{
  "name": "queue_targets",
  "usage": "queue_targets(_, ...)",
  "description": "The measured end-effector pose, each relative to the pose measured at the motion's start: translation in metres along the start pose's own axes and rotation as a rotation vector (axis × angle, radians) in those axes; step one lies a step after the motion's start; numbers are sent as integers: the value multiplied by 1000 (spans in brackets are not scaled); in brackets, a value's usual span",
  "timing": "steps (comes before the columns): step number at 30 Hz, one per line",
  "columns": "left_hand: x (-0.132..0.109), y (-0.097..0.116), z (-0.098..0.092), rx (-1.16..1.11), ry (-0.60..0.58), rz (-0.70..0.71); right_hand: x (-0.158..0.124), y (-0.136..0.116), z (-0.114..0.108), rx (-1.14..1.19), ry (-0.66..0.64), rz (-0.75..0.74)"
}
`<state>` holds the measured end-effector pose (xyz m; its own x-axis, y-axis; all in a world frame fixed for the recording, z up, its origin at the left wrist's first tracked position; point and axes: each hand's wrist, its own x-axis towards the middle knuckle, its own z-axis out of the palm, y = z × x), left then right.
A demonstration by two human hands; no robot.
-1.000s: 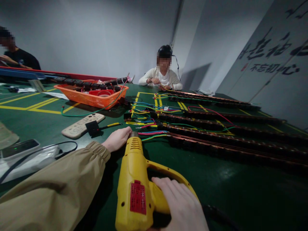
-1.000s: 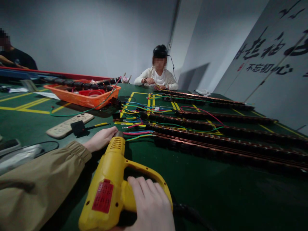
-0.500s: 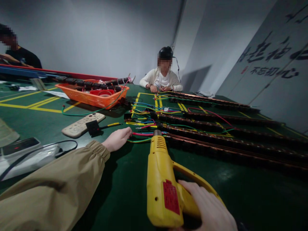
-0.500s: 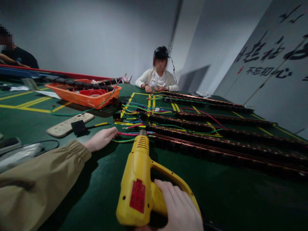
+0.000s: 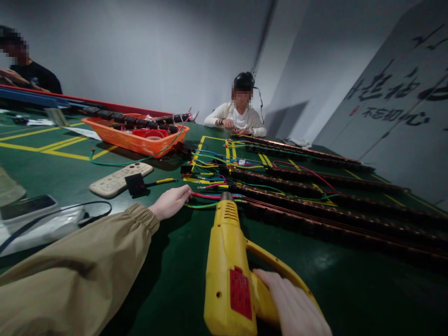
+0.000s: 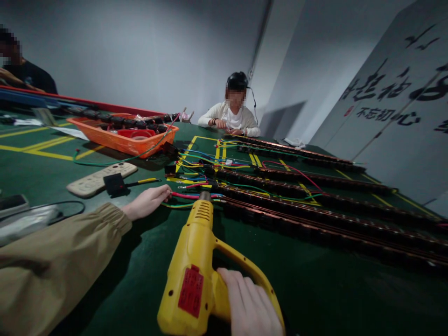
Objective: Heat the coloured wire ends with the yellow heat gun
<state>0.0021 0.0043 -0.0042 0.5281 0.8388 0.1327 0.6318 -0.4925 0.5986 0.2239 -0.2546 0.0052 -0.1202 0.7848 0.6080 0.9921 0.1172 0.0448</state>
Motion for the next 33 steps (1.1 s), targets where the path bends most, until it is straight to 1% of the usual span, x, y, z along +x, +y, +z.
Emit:
queue_targets(3,1,-2,1,4,5,11,0,-18,14,100,78,114)
queue_targets(8,1,-2,1,44,0,-1,5,-47,34,150,174,127)
queue_targets(9,1,-2,1,50,-2,-6,7,-51,36,151,181,128)
queue_targets(13,1,-1,0,54,-7,-4,13,-66,39,151,146,168)
queue_targets(18,2,-4,-2,5,-16,2,16,-80,42,146,183,181)
queue_targets(21,3,-4,-2,-24,-20,17,18,-81,40,126,168,168)
queue_targets(25,2,-4,-2,-8,-23,12,24,-70,31,145,156,158)
queue_targets(27,2,-4,-2,-4,-18,17,25,-62,28,164,135,89)
queue_targets(28,1,-5,-1,-5,-12,23,25,-58,27,175,121,77)
queue_targets(30,1,-5,-1,-10,-1,39,22,-50,28,198,144,107)
queue_targets(33,1,-6,0,-30,-1,50,16,-43,32,208,142,109)
